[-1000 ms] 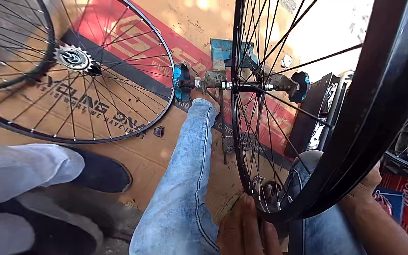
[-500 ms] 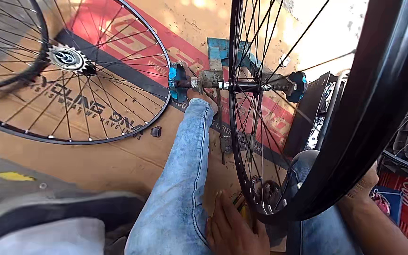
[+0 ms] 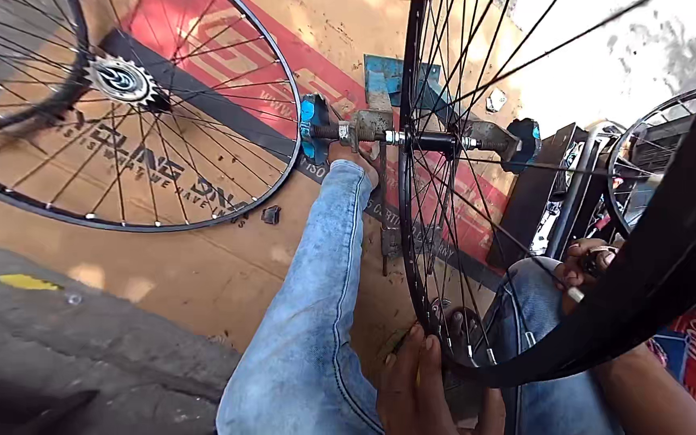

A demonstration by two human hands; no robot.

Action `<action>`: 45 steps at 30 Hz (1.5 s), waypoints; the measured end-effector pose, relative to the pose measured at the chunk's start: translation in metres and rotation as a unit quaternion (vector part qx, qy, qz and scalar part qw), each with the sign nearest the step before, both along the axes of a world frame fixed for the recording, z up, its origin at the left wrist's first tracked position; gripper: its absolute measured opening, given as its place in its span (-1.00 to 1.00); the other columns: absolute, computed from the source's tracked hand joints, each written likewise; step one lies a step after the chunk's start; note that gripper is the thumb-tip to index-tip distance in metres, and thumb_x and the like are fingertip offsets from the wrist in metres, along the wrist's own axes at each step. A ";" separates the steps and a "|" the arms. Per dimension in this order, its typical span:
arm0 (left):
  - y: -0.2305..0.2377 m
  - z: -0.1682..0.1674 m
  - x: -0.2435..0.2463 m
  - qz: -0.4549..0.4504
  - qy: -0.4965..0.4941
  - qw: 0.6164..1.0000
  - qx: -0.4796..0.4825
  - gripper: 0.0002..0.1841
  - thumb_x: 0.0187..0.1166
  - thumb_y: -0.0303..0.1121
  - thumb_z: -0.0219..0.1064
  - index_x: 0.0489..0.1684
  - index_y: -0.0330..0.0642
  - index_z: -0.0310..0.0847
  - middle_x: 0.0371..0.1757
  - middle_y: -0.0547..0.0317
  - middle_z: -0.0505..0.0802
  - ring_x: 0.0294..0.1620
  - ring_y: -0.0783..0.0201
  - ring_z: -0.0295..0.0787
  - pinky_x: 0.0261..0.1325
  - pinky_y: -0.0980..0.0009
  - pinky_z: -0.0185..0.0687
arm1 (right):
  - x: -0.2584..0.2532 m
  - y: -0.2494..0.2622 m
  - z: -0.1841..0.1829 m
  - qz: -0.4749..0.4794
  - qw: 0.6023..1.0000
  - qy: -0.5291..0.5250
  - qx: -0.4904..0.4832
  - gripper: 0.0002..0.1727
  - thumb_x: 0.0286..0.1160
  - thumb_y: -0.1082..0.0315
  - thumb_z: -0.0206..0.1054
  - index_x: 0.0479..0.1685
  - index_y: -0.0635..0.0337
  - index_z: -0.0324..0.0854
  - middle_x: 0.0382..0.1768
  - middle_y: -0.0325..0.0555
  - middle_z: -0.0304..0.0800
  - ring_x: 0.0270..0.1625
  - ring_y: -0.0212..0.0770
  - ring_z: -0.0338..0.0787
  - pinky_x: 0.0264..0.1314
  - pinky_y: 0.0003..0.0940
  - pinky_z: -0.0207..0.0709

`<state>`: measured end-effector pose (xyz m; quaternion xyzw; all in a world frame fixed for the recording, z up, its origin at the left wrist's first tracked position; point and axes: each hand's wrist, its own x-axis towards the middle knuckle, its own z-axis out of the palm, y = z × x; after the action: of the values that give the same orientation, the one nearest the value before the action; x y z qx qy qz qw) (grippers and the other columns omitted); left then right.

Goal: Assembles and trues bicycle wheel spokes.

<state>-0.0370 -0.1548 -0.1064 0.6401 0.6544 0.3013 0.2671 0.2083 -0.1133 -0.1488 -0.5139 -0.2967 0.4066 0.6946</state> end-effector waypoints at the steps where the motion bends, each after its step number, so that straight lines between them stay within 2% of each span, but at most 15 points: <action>1: 0.000 0.000 0.000 0.001 -0.002 1.000 0.003 -0.32 0.42 0.11 0.47 0.35 -0.22 0.52 0.27 -0.18 0.75 0.44 0.11 0.61 0.63 0.12 0.31 | -0.001 0.001 0.001 -0.001 1.000 0.001 0.002 -0.88 0.65 0.35 0.23 -0.27 0.08 0.61 -0.17 -0.03 0.83 -0.50 -0.27 0.76 -0.50 -0.41 0.70; 6: -0.001 -0.002 -0.002 0.005 -0.019 1.000 0.007 -0.34 0.43 0.10 0.46 0.37 -0.19 0.49 0.27 -0.11 0.74 0.46 0.15 0.58 0.65 0.13 0.28 | -0.002 0.001 0.002 0.000 1.000 -0.002 0.001 -0.88 0.65 0.34 0.24 -0.26 0.09 0.62 -0.15 0.00 0.82 -0.49 -0.25 0.76 -0.49 -0.40 0.69; 15: -0.001 0.001 0.002 0.013 -0.048 0.998 0.036 -0.42 0.42 0.05 0.49 0.27 -0.14 0.54 0.19 0.07 0.80 0.41 0.25 0.63 0.64 0.17 0.32 | -0.002 0.002 0.002 0.002 1.000 -0.009 0.007 -0.88 0.64 0.34 0.24 -0.28 0.07 0.62 -0.19 -0.03 0.83 -0.51 -0.26 0.75 -0.50 -0.40 0.69; 36: -0.002 -0.001 0.004 0.018 -0.039 0.999 0.030 -0.42 0.41 0.04 0.50 0.29 -0.14 0.56 0.18 0.04 0.80 0.39 0.24 0.65 0.65 0.17 0.30 | -0.003 0.003 0.002 -0.005 1.000 0.010 0.005 -0.87 0.62 0.37 0.24 -0.30 0.11 0.62 -0.19 0.00 0.82 -0.51 -0.25 0.75 -0.50 -0.39 0.70; 45: -0.002 -0.003 0.006 0.022 -0.036 0.999 0.028 -0.45 0.41 0.05 0.49 0.23 -0.13 0.60 0.16 0.04 0.81 0.38 0.22 0.65 0.62 0.17 0.32 | -0.002 0.003 0.001 0.005 1.000 0.007 0.007 -0.87 0.63 0.35 0.25 -0.30 0.08 0.61 -0.16 -0.02 0.81 -0.50 -0.26 0.75 -0.50 -0.40 0.70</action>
<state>-0.0309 -0.1571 -0.1094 0.6213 0.6496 0.3481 0.2661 0.2065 -0.1107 -0.1476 -0.5044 -0.2969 0.4116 0.6986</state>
